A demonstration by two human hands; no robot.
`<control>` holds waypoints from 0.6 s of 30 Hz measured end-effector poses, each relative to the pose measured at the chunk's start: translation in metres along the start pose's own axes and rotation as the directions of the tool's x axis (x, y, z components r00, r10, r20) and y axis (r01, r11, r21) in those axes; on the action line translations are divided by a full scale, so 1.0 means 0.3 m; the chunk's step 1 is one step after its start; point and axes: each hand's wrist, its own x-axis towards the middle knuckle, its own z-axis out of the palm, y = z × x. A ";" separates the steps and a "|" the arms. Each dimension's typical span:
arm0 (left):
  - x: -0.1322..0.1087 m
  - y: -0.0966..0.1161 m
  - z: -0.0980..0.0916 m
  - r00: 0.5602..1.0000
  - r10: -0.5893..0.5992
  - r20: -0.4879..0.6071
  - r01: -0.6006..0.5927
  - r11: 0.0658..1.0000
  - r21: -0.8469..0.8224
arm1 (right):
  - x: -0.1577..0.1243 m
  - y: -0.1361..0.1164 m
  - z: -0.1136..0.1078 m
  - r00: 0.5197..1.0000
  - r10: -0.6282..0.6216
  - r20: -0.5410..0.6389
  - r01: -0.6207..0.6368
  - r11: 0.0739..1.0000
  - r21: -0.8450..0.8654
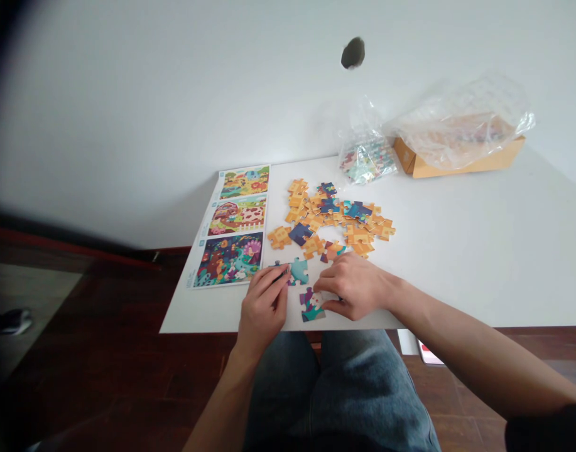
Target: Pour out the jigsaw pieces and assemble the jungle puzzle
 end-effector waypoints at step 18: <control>0.007 0.002 -0.007 0.999 0.011 0.046 -0.008 0.996 -0.084 | 0.017 -0.006 0.026 0.999 -0.003 -0.048 -0.001 0.997 -0.082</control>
